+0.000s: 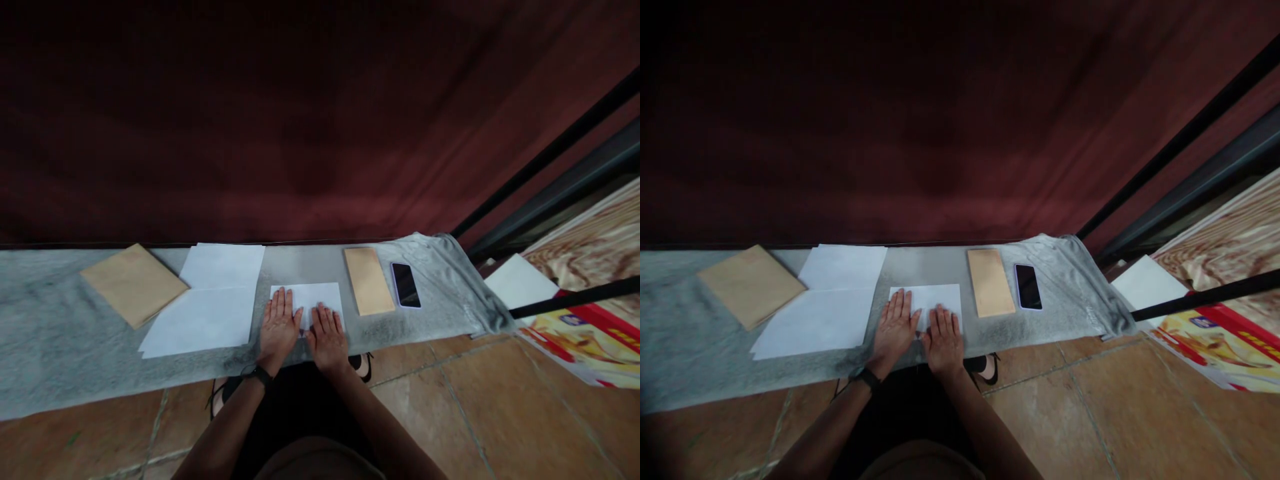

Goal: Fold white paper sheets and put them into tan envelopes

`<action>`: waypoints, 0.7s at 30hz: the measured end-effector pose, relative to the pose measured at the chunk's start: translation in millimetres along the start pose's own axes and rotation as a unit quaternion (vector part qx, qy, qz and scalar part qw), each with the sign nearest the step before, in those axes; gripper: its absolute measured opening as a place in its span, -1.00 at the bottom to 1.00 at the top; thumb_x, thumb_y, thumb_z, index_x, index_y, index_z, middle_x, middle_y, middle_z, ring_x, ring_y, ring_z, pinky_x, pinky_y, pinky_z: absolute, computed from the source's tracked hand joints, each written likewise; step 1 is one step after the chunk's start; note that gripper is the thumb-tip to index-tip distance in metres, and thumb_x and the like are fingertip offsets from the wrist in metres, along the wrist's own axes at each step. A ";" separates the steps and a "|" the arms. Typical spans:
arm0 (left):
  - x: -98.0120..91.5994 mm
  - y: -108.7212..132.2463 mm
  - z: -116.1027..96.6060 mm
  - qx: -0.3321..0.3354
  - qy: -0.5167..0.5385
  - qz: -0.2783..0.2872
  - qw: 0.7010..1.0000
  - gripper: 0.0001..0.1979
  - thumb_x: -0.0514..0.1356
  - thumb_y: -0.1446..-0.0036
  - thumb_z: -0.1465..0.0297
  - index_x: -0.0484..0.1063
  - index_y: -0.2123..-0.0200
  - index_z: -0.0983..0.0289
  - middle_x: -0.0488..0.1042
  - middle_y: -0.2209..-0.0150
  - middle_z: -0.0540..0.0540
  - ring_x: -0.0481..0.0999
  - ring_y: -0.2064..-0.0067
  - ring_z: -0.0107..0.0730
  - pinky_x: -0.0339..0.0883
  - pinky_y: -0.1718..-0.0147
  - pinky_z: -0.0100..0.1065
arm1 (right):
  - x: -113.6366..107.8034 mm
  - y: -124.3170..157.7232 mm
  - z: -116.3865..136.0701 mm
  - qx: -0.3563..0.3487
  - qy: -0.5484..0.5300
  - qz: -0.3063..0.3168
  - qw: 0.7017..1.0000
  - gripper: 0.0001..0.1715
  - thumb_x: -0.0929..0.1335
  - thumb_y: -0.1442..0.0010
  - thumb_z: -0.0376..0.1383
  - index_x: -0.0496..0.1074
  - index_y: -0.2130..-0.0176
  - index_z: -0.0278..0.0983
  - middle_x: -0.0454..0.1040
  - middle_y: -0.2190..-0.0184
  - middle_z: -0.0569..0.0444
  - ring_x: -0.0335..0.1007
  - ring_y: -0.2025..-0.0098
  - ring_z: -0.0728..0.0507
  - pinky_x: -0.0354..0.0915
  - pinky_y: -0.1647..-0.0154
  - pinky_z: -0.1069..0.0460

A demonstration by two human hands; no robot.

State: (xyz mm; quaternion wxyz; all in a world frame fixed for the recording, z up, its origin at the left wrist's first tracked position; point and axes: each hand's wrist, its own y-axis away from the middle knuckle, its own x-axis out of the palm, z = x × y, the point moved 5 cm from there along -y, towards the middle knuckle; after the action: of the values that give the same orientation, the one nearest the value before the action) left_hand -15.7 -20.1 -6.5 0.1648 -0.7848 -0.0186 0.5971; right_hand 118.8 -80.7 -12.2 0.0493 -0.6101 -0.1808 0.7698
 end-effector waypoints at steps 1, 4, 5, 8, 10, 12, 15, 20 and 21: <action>-0.8 0.0 0.1 0.001 0.002 -0.001 1.000 -0.36 -0.12 -0.40 0.18 0.10 -0.38 0.47 0.07 -0.42 0.42 -0.02 -0.46 0.04 0.01 -0.36 0.09 | -2.1 4.9 -1.4 0.005 0.000 -0.001 1.000 -0.34 0.19 -0.46 -0.13 0.12 -0.40 -0.37 0.15 -0.40 -0.19 0.05 -0.43 -0.27 0.02 -0.41 -0.22; -2.9 2.6 1.6 0.010 0.018 0.004 1.000 -0.34 -0.12 -0.39 0.16 0.11 -0.38 0.47 0.08 -0.41 0.43 0.01 -0.45 0.05 0.03 -0.35 0.10 | -11.0 16.9 -13.8 0.019 0.005 -0.005 1.000 -0.31 0.18 -0.46 -0.12 0.08 -0.41 -0.41 0.15 -0.39 -0.25 0.06 -0.42 -0.29 0.06 -0.39 -0.24; -3.5 4.9 2.8 0.014 0.025 0.004 1.000 -0.34 -0.12 -0.39 0.16 0.11 -0.38 0.47 0.08 -0.41 0.42 0.03 -0.45 0.05 0.04 -0.35 0.11 | -14.2 20.2 -18.8 0.020 0.007 -0.006 1.000 -0.30 0.17 -0.46 -0.12 0.06 -0.42 -0.42 0.15 -0.39 -0.25 0.07 -0.42 -0.30 0.06 -0.38 -0.24; -6.1 17.7 9.3 0.018 0.036 -0.003 0.999 -0.37 -0.13 -0.38 0.20 0.11 -0.39 0.43 0.11 -0.41 0.38 0.05 -0.44 0.03 0.03 -0.35 0.14 | -22.0 28.9 -30.8 0.026 0.019 -0.003 0.999 -0.28 0.17 -0.47 -0.12 0.02 -0.42 -0.46 0.15 -0.38 -0.28 0.07 -0.42 -0.32 0.08 -0.37 -0.25; -9.0 29.6 14.2 0.016 0.034 -0.009 0.999 -0.39 -0.14 -0.39 0.23 0.12 -0.38 0.43 0.14 -0.40 0.36 0.05 -0.44 0.02 0.01 -0.36 0.14 | -24.3 33.1 -34.7 0.035 0.023 0.000 0.999 -0.29 0.16 -0.47 -0.12 0.04 -0.42 -0.48 0.16 -0.38 -0.30 0.06 -0.42 -0.33 0.07 -0.37 -0.25; -13.3 41.4 17.1 0.008 0.026 -0.015 1.000 -0.40 -0.15 -0.39 0.26 0.14 -0.37 0.47 0.16 -0.38 0.39 0.07 -0.44 0.03 0.01 -0.36 0.14 | -24.7 34.8 -35.4 0.048 0.020 0.004 0.999 -0.29 0.17 -0.47 -0.13 0.05 -0.41 -0.49 0.16 -0.38 -0.30 0.06 -0.42 -0.34 0.04 -0.38 -0.26; -21.1 53.7 11.8 0.003 0.012 -0.026 1.000 -0.41 -0.15 -0.39 0.31 0.12 -0.37 0.50 0.15 -0.39 0.41 0.06 -0.44 0.03 0.02 -0.36 0.13 | -24.7 32.2 -32.5 0.077 0.010 0.003 0.997 -0.33 0.17 -0.47 -0.17 0.09 -0.40 -0.49 0.16 -0.38 -0.29 0.05 -0.42 -0.34 0.00 -0.40 -0.28; -20.3 61.5 -24.6 0.083 0.029 0.016 0.996 -0.43 -0.12 -0.36 0.40 0.08 -0.41 0.35 0.12 -0.42 0.24 0.01 -0.46 -0.13 0.06 -0.37 0.03 | -24.1 20.9 -12.2 0.049 -0.021 0.005 0.999 -0.37 0.13 -0.47 -0.22 0.07 -0.42 -0.38 0.12 -0.41 -0.15 -0.02 -0.45 -0.27 0.03 -0.41 -0.24; -18.5 63.1 -30.7 0.098 0.031 0.029 0.994 -0.43 -0.11 -0.35 0.42 0.10 -0.40 0.33 0.14 -0.42 0.22 0.02 -0.46 -0.13 0.06 -0.37 0.03 | -23.2 20.4 -6.9 0.026 -0.030 0.009 0.999 -0.37 0.14 -0.47 -0.22 0.06 -0.42 -0.36 0.12 -0.41 -0.12 -0.02 -0.46 -0.24 0.04 -0.41 -0.22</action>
State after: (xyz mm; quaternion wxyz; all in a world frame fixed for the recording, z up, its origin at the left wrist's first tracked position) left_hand -2.6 -91.2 0.2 0.2246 -0.7830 0.0677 0.5761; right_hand 134.2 -105.0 1.0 0.0530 -0.5871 -0.1566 0.7924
